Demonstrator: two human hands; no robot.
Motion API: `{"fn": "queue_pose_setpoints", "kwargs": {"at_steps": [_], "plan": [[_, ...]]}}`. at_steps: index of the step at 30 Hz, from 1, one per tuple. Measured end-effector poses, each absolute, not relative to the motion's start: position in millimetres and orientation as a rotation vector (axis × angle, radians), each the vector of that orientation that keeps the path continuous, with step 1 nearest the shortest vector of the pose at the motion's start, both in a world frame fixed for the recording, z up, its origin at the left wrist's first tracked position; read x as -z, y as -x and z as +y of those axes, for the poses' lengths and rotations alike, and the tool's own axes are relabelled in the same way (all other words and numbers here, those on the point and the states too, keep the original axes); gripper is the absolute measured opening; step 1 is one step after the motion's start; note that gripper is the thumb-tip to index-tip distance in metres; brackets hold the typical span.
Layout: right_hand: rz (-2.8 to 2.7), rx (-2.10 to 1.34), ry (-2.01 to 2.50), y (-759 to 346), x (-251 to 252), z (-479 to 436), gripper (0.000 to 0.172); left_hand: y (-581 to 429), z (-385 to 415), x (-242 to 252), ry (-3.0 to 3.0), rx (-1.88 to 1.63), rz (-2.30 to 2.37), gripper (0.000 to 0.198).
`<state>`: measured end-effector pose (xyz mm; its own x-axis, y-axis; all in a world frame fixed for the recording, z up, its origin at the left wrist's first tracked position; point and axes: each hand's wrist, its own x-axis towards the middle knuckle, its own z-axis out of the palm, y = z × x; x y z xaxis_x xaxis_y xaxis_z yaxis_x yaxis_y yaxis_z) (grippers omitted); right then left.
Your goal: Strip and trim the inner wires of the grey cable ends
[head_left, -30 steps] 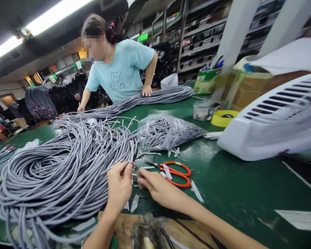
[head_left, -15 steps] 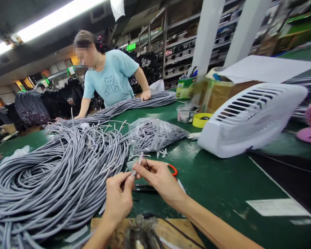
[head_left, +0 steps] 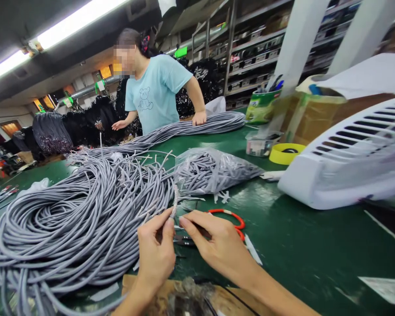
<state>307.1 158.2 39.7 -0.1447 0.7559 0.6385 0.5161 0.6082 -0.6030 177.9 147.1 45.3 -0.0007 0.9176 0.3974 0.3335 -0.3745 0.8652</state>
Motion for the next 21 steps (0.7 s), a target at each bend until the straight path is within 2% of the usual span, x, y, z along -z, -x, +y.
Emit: {"fn": "queue_pose_setpoints", "kwargs": {"at_steps": [12,21], "plan": [[-1.788,-0.396,1.015,-307.6,-39.5,158.2,0.039,-180.3,145.1,-46.1,-1.726,-1.315,1.262,0.030],[-1.811,0.135,0.973,-304.0,-30.5,157.6,0.032,-178.3,152.4,-43.5,-1.568,-1.385,1.320,0.023]]}}
